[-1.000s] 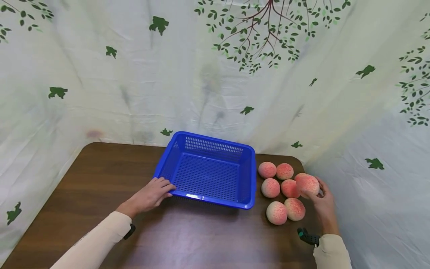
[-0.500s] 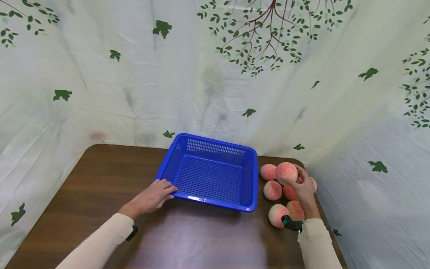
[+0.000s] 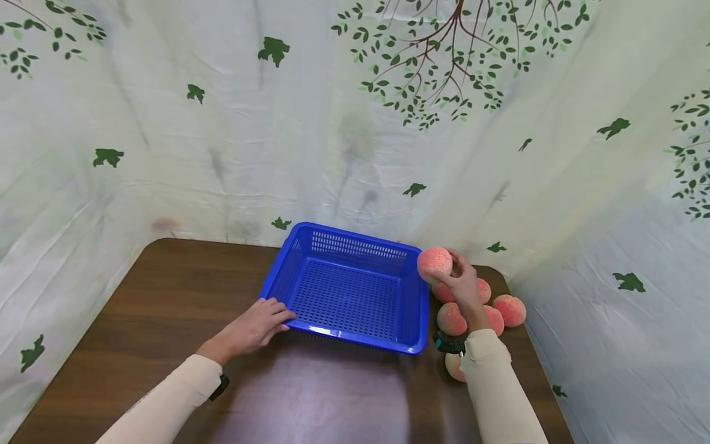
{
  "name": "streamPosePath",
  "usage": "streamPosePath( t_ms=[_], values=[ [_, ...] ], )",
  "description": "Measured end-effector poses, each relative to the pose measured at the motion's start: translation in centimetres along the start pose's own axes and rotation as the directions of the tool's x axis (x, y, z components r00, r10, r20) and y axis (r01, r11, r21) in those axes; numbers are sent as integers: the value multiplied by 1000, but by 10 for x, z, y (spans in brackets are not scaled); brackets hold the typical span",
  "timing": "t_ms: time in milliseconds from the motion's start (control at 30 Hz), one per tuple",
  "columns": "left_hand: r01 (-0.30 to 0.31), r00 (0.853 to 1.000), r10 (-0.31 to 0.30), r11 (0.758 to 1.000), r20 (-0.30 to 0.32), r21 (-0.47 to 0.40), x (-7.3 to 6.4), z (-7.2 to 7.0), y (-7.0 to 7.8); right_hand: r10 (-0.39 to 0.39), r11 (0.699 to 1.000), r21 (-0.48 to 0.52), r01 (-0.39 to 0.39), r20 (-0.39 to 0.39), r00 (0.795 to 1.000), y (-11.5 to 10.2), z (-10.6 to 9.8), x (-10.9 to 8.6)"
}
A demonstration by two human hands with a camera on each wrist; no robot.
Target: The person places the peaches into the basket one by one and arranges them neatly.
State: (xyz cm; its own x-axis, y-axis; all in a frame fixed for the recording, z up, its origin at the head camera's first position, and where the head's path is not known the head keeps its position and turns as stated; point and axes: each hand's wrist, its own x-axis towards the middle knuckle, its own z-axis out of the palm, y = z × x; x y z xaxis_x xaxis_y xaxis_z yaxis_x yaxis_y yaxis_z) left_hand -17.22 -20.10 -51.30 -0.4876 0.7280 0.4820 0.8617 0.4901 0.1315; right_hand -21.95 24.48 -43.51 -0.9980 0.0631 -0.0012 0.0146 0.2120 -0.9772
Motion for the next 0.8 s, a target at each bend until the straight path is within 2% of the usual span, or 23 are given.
streamPosePath(
  t_ms=[167, 433, 800],
  values=[
    [-14, 1000, 14, 1000, -8, 3, 1, -1, 0, -8, 1000, 8, 8, 33, 999, -10, 27, 19],
    [-30, 999, 30, 1000, -33, -9, 1, 1, 0, -68, 995, -68, 72, 56, 996, -11, 76, 47],
    [-23, 999, 23, 1000, -27, 5, -1, -1, 2, -10, 996, -86, 19, 105, 994, 2, 149, 70]
  ],
)
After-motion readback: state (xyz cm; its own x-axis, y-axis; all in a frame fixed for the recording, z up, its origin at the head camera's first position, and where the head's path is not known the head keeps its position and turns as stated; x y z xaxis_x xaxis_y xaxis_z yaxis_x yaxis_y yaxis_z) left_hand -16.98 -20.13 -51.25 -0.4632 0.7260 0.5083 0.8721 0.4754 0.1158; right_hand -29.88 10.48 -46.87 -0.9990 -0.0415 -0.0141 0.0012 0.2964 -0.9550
